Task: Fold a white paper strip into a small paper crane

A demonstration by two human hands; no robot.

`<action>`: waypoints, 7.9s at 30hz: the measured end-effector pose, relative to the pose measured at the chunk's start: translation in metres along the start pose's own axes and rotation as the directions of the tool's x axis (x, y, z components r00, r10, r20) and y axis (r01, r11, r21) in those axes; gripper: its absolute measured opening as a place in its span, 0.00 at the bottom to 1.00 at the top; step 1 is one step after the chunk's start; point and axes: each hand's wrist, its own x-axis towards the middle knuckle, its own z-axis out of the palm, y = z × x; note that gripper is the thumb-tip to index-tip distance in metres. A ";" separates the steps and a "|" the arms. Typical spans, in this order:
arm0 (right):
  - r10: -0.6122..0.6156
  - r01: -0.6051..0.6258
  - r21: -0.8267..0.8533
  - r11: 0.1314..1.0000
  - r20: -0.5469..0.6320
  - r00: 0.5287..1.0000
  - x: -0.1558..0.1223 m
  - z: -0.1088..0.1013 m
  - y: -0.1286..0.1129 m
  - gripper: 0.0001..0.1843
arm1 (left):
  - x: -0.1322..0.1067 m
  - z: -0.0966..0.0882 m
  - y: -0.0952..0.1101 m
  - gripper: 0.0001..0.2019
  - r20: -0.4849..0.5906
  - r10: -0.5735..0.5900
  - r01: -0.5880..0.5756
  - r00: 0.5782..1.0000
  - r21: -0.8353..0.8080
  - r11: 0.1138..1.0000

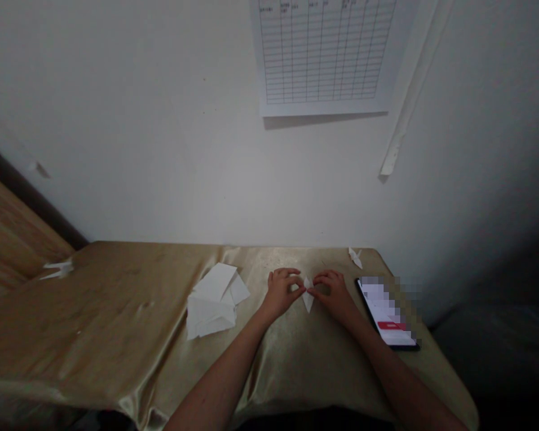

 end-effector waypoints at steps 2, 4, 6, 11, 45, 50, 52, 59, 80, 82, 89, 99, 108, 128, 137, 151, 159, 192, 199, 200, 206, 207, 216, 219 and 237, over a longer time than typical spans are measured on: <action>0.007 -0.005 0.054 0.999 -0.024 1.000 0.001 0.001 0.000 0.10 | 0.001 0.002 0.000 0.01 -0.015 0.021 -0.021 1.000 -0.032 0.999; 0.022 -0.018 0.091 0.996 -0.043 0.999 0.002 0.001 0.000 0.09 | 0.001 0.004 0.001 0.01 -0.035 0.039 -0.041 0.999 -0.074 0.996; 0.048 -0.041 0.116 0.992 -0.057 0.997 0.002 0.001 0.001 0.09 | 0.001 0.006 0.001 0.01 -0.060 0.041 -0.048 0.997 -0.111 0.993; 0.088 -0.077 0.165 0.983 -0.064 0.994 0.002 0.002 0.001 0.10 | 0.000 0.006 0.004 0.02 -0.078 0.029 -0.040 0.997 -0.143 0.989; 0.043 -0.031 0.152 0.988 -0.074 0.996 0.006 -0.019 -0.015 0.08 | -0.005 -0.002 0.016 0.02 -0.048 -0.015 0.011 0.999 -0.083 0.997; 0.054 -0.040 0.156 0.987 -0.088 0.995 0.007 -0.021 -0.017 0.07 | -0.005 -0.003 0.015 0.02 -0.036 -0.005 0.001 0.999 -0.095 0.995; 0.059 -0.046 0.157 0.986 -0.074 0.996 0.007 -0.022 -0.017 0.07 | -0.005 -0.002 0.014 0.03 -0.031 -0.003 0.000 1.000 -0.092 0.996; 0.048 -0.041 0.164 0.986 -0.038 0.998 0.006 -0.020 -0.017 0.04 | -0.005 -0.002 0.012 0.01 -0.038 0.000 -0.004 0.999 -0.090 0.996; 0.076 -0.070 0.166 0.984 -0.031 0.997 0.005 -0.017 -0.010 0.12 | -0.003 -0.005 0.010 0.01 -0.073 -0.011 -0.001 0.997 -0.163 0.987; 0.049 -0.044 0.163 0.986 -0.026 0.998 0.004 -0.014 -0.010 0.11 | -0.003 -0.005 0.010 0.02 -0.068 -0.003 -0.009 0.998 -0.167 0.986; 0.034 -0.030 0.205 0.978 -0.017 0.999 0.004 -0.010 -0.006 0.09 | -0.003 -0.005 0.015 0.04 -0.050 0.007 -0.015 0.999 -0.174 0.985; 0.042 -0.046 0.160 0.986 0.031 0.999 0.003 -0.016 -0.008 0.07 | -0.003 -0.004 0.016 0.03 -0.035 -0.003 -0.001 0.999 -0.128 0.992; -0.014 0.014 0.022 1.000 -0.011 1.000 0.003 -0.011 0.000 0.09 | -0.002 -0.002 0.009 0.04 -0.024 0.027 -0.028 0.999 -0.029 0.999; 0.108 -0.077 -0.233 0.969 0.121 0.987 -0.001 -0.005 0.001 0.06 | -0.008 0.005 0.011 0.14 0.026 -0.042 0.038 0.999 0.143 0.989; 0.090 -0.062 -0.266 0.962 0.096 0.991 -0.002 -0.004 0.001 0.07 | -0.010 -0.002 0.018 0.03 0.069 -0.068 0.055 0.995 0.177 0.983; 0.078 -0.042 -0.314 0.948 0.103 0.992 -0.005 -0.003 -0.005 0.06 | -0.010 -0.008 0.015 0.06 0.153 -0.068 0.032 0.986 0.226 0.974; 0.119 -0.074 -0.242 0.968 0.178 0.977 -0.002 -0.013 -0.001 0.07 | -0.014 -0.006 0.011 0.10 0.177 -0.015 -0.029 0.984 0.246 0.969; 0.124 -0.086 -0.233 0.969 0.157 0.980 -0.001 -0.016 -0.001 0.03 | -0.009 0.001 0.010 0.26 0.200 -0.055 -0.004 0.978 0.285 0.958; 0.132 -0.092 -0.232 0.968 0.162 0.978 -0.001 -0.015 0.000 0.03 | -0.009 0.001 0.011 0.29 0.216 -0.048 -0.021 0.975 0.305 0.952; 0.130 -0.090 -0.233 0.968 0.163 0.978 -0.001 -0.015 0.000 0.03 | -0.010 0.001 0.010 0.28 0.214 -0.047 -0.022 0.976 0.310 0.950; 0.132 -0.086 -0.239 0.967 0.180 0.975 -0.002 -0.017 -0.005 0.04 | -0.011 0.000 0.007 0.28 0.225 -0.046 -0.026 0.973 0.306 0.952; 0.138 -0.092 -0.242 0.966 0.182 0.974 -0.001 -0.017 -0.006 0.04 | -0.011 -0.001 0.008 0.28 0.218 -0.040 -0.027 0.975 0.292 0.956; 0.141 -0.096 -0.248 0.964 0.172 0.975 0.000 -0.017 -0.004 0.06 | -0.009 -0.004 0.016 0.09 0.183 -0.085 0.050 0.979 0.186 0.981; 0.138 -0.090 -0.233 0.968 0.197 0.971 0.001 -0.019 -0.003 0.07 | -0.009 -0.001 0.015 0.07 0.172 -0.123 0.090 0.977 0.185 0.979; 0.166 -0.121 -0.214 0.969 0.210 0.964 0.002 -0.022 -0.004 0.07 | -0.014 -0.009 0.008 0.27 0.297 -0.085 0.003 0.951 0.265 0.964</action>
